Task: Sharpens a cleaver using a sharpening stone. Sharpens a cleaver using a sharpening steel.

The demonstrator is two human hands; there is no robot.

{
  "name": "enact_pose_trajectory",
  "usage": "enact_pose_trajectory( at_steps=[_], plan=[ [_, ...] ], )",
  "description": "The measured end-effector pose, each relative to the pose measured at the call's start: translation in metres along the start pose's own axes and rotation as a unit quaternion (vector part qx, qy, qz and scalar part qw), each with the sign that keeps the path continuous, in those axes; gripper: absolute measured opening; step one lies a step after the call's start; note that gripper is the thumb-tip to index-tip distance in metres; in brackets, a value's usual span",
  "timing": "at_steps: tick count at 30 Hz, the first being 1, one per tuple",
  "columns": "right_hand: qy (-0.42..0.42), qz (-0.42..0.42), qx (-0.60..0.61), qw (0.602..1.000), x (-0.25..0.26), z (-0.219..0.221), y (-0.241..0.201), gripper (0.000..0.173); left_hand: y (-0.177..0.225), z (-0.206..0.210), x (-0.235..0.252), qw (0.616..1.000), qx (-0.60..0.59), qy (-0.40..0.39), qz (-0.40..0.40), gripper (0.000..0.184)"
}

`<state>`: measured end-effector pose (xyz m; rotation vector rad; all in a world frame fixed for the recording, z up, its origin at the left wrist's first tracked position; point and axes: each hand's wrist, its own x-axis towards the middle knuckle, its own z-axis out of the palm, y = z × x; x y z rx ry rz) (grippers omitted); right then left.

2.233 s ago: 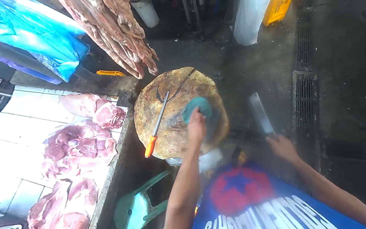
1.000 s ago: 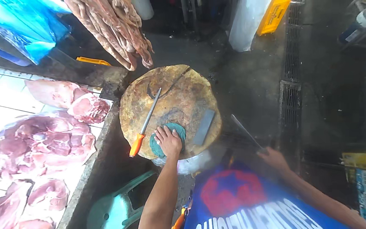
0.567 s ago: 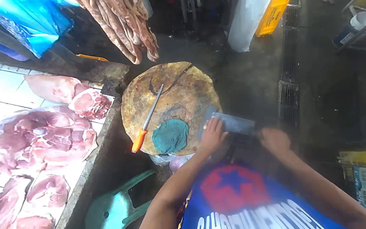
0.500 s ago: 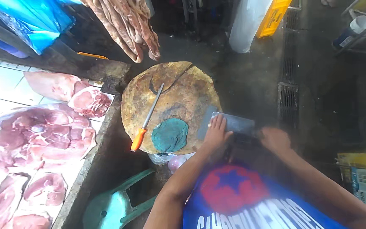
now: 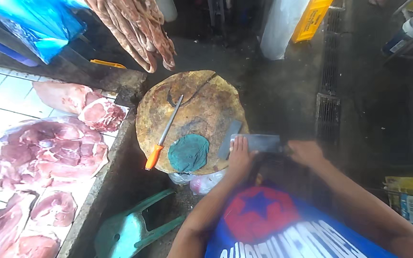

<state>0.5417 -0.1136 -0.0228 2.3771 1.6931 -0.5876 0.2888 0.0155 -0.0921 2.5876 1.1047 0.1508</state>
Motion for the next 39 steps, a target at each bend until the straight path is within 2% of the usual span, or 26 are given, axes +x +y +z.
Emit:
enact_pose_trajectory(
  at_steps=[3, 6, 9, 13, 15, 17, 22, 24, 26, 30, 32, 34, 37, 39],
  plan=[
    [0.032, 0.013, -0.03, 0.999, 0.01, -0.014, 0.014, 0.021, 0.001, 0.011, 0.034, 1.0, 0.0, 0.015, 0.025, 0.083],
    [-0.012, -0.045, -0.045, 0.998, 0.024, -0.019, 0.006, 0.02, -0.002, 0.015, -0.005, 0.998, 0.0, 0.055, -0.026, 0.081],
    [-0.045, -0.114, -0.033, 0.992, 0.031, -0.012, -0.004, 0.021, -0.003, 0.013, -0.044, 0.995, 0.014, 0.06, -0.077, 0.081],
    [-0.017, -0.073, -0.015, 0.997, 0.027, -0.01, 0.027, 0.021, 0.016, 0.011, -0.01, 0.999, -0.006, 0.023, -0.047, 0.081],
    [-0.042, -0.043, -0.02, 0.998, 0.03, -0.009, 0.025, 0.026, 0.007, 0.007, 0.011, 1.0, 0.012, 0.002, -0.016, 0.085],
    [-0.087, -0.048, 0.0, 0.995, 0.029, -0.007, -0.013, 0.033, -0.029, -0.001, 0.007, 0.999, 0.036, -0.009, 0.007, 0.084],
    [-0.133, -0.103, 0.109, 0.98, 0.027, 0.027, -0.183, 0.034, -0.19, -0.053, -0.078, 0.997, 0.052, -0.052, 0.018, 0.073],
    [-0.145, -0.118, 0.123, 0.975, 0.027, 0.031, -0.204, 0.035, -0.206, -0.076, -0.092, 0.996, 0.065, -0.067, 0.01, 0.074],
    [-0.147, -0.101, 0.126, 0.976, 0.018, 0.027, -0.18, 0.036, -0.175, -0.077, -0.083, 0.995, 0.064, -0.073, -0.005, 0.078],
    [-0.124, -0.012, 0.071, 0.99, -0.004, 0.022, -0.07, 0.039, -0.058, -0.031, -0.033, 0.998, 0.014, -0.057, -0.01, 0.085],
    [-0.121, 0.015, 0.035, 0.992, -0.008, 0.015, -0.049, 0.036, -0.036, -0.013, -0.018, 0.999, 0.01, -0.04, 0.009, 0.087],
    [-0.143, 0.01, 0.044, 0.989, -0.004, 0.008, -0.078, 0.038, -0.062, -0.014, -0.019, 0.999, 0.024, -0.031, 0.031, 0.085],
    [-0.154, -0.043, 0.114, 0.981, 0.008, 0.02, -0.173, 0.037, -0.163, -0.044, -0.06, 0.997, 0.052, -0.033, 0.048, 0.08],
    [-0.154, -0.083, 0.139, 0.975, 0.017, 0.033, -0.223, 0.035, -0.213, -0.07, -0.093, 0.996, 0.069, -0.043, 0.036, 0.079]
  ],
)
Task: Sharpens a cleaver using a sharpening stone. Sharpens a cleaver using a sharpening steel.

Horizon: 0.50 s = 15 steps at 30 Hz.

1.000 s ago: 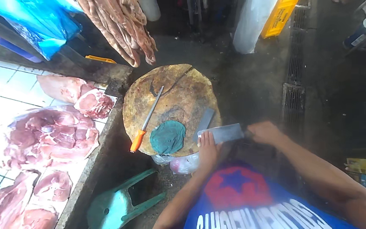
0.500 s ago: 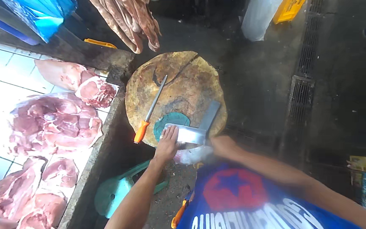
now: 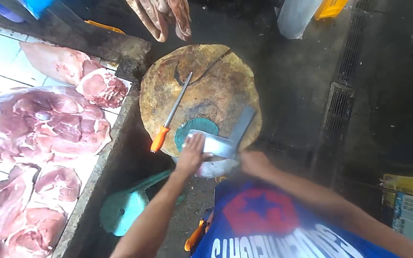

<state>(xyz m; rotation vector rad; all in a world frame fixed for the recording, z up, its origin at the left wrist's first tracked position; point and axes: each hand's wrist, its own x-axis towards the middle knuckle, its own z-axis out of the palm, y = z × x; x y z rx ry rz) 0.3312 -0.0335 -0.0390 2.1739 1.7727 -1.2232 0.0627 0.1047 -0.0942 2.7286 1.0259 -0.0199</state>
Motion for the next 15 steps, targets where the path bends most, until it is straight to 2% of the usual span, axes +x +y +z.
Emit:
enact_pose_trajectory(
  at_steps=[2, 3, 7, 9, 11, 15],
  plan=[
    [-0.002, -0.019, -0.003, 1.0, 0.006, 0.006, -0.006, 0.032, -0.007, -0.013, -0.014, 1.0, 0.019, -0.003, -0.018, 0.081],
    [-0.002, -0.015, 0.0, 1.0, -0.001, 0.003, 0.004, 0.034, 0.006, -0.015, -0.01, 1.0, 0.021, 0.004, -0.022, 0.082],
    [0.011, 0.086, -0.033, 0.996, -0.051, -0.023, 0.103, 0.044, 0.123, 0.007, 0.052, 0.998, -0.05, -0.001, -0.034, 0.089],
    [0.015, 0.125, -0.063, 0.99, -0.066, -0.035, 0.132, 0.042, 0.157, 0.019, 0.076, 0.998, -0.064, 0.001, -0.013, 0.088],
    [-0.003, 0.124, -0.068, 0.99, -0.064, -0.041, 0.118, 0.043, 0.145, 0.023, 0.077, 0.999, -0.053, 0.002, 0.011, 0.085],
    [-0.013, 0.027, -0.011, 1.0, -0.012, -0.016, 0.021, 0.038, 0.029, 0.008, 0.018, 1.0, 0.002, 0.005, -0.006, 0.083]
  ],
)
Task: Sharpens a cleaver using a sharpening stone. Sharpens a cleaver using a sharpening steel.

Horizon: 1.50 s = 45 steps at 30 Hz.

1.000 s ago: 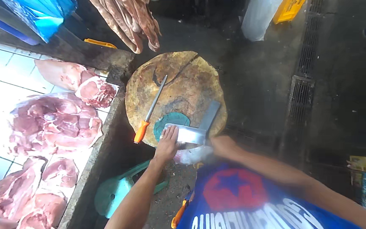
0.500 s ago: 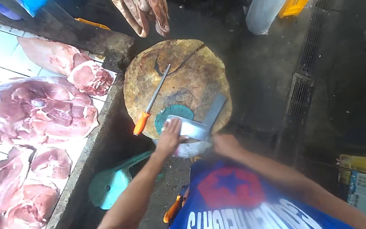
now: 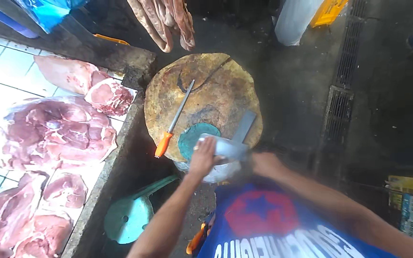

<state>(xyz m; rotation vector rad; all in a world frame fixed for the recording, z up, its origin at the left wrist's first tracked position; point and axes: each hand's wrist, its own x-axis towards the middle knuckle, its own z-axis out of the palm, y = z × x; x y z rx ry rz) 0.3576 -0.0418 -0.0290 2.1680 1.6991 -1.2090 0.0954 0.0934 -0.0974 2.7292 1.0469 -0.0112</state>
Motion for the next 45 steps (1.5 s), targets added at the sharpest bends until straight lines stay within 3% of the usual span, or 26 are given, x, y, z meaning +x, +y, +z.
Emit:
enact_pose_trajectory(
  at_steps=[2, 4, 9, 12, 18, 24, 30, 35, 37, 39, 45],
  plan=[
    [-0.009, -0.039, -0.002, 0.999, 0.019, 0.01, -0.028, 0.035, -0.031, -0.013, -0.03, 0.999, 0.016, -0.003, -0.03, 0.083],
    [-0.014, -0.057, -0.005, 0.998, 0.018, 0.005, -0.018, 0.035, -0.019, -0.02, -0.034, 0.998, 0.021, 0.0, -0.055, 0.087],
    [0.053, 0.064, -0.035, 0.996, -0.039, -0.024, 0.128, 0.043, 0.133, 0.007, 0.057, 0.996, -0.066, -0.034, -0.041, 0.091],
    [0.091, 0.109, -0.088, 0.986, -0.051, -0.043, 0.168, 0.034, 0.173, 0.029, 0.097, 0.998, -0.067, 0.006, 0.005, 0.089],
    [0.031, -0.006, -0.121, 0.992, -0.033, -0.054, 0.137, 0.027, 0.159, 0.033, 0.033, 0.99, -0.055, 0.082, -0.099, 0.086],
    [0.108, 0.068, -0.124, 0.984, -0.038, -0.08, 0.183, 0.023, 0.181, 0.03, 0.113, 0.995, -0.076, 0.055, -0.04, 0.084],
    [0.023, -0.031, -0.123, 0.992, -0.027, -0.078, 0.147, 0.026, 0.169, 0.021, 0.04, 0.988, -0.064, 0.049, -0.13, 0.086],
    [0.083, 0.015, -0.115, 0.99, -0.034, -0.085, 0.192, 0.024, 0.192, 0.022, 0.088, 0.993, -0.081, 0.032, -0.076, 0.082],
    [0.084, 0.041, -0.127, 0.987, -0.031, -0.088, 0.193, 0.026, 0.184, 0.027, 0.108, 0.996, -0.074, 0.035, -0.04, 0.08],
    [0.06, 0.033, -0.108, 0.992, -0.017, -0.083, 0.164, 0.031, 0.152, 0.023, 0.1, 0.998, -0.052, 0.034, -0.032, 0.075],
    [-0.013, -0.136, -0.037, 0.99, 0.041, -0.025, -0.007, 0.032, 0.0, -0.047, -0.046, 0.991, 0.039, -0.053, -0.12, 0.067]
  ],
)
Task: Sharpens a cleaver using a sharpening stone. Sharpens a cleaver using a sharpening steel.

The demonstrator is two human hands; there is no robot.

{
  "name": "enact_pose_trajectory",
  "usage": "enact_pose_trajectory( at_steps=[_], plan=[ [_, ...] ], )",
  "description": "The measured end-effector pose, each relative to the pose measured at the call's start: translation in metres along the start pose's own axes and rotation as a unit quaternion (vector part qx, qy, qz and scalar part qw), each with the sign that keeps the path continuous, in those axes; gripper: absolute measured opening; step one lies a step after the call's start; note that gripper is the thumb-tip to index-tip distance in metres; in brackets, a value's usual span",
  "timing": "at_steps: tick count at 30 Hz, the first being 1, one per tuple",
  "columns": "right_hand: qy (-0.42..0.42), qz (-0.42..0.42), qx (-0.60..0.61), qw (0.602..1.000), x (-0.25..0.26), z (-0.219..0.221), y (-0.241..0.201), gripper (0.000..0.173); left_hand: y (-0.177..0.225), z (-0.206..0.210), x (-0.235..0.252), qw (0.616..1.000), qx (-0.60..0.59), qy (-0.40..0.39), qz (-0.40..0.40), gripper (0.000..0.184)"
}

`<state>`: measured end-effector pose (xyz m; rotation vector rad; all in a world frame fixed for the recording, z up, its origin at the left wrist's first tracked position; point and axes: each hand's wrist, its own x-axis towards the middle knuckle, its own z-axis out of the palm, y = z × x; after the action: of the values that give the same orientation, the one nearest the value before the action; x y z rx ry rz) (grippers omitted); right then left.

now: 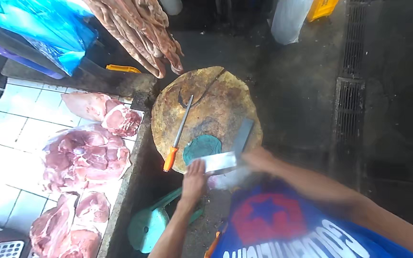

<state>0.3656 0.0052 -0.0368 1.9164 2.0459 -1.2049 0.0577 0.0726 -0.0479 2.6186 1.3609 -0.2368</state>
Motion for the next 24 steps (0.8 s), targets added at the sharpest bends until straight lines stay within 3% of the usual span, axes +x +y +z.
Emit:
enact_pose_trajectory(
  at_steps=[3, 5, 7, 11, 13, 15, 21, 24],
  plan=[
    [0.022, -0.062, 0.064, 0.996, 0.003, 0.005, -0.035, 0.035, -0.031, -0.073, -0.013, 0.998, 0.026, 0.05, 0.04, 0.064],
    [0.02, -0.05, 0.167, 0.985, -0.018, 0.006, -0.03, 0.041, -0.011, -0.105, 0.008, 0.992, 0.003, 0.091, 0.087, 0.059],
    [0.001, -0.014, 0.303, 0.953, -0.048, 0.015, -0.006, 0.048, 0.035, -0.11, 0.044, 0.984, -0.047, 0.103, 0.136, 0.05],
    [-0.054, 0.093, 0.571, 0.814, -0.13, 0.064, 0.06, 0.039, 0.165, -0.025, 0.101, 0.963, -0.159, 0.043, 0.215, 0.044],
    [-0.074, 0.144, 0.624, 0.764, -0.165, 0.083, 0.083, 0.037, 0.22, 0.022, 0.1, 0.96, -0.192, 0.0, 0.203, 0.044],
    [-0.083, 0.15, 0.668, 0.724, -0.176, 0.094, 0.095, 0.034, 0.249, 0.038, 0.099, 0.964, -0.2, -0.026, 0.173, 0.046],
    [0.01, 0.133, 0.69, 0.711, -0.114, 0.077, 0.102, 0.034, 0.249, 0.037, 0.185, 0.966, -0.146, 0.068, 0.201, 0.053],
    [-0.043, 0.133, 0.658, 0.74, -0.142, 0.09, 0.113, 0.036, 0.256, 0.047, 0.143, 0.965, -0.17, 0.092, 0.178, 0.05]
  ],
)
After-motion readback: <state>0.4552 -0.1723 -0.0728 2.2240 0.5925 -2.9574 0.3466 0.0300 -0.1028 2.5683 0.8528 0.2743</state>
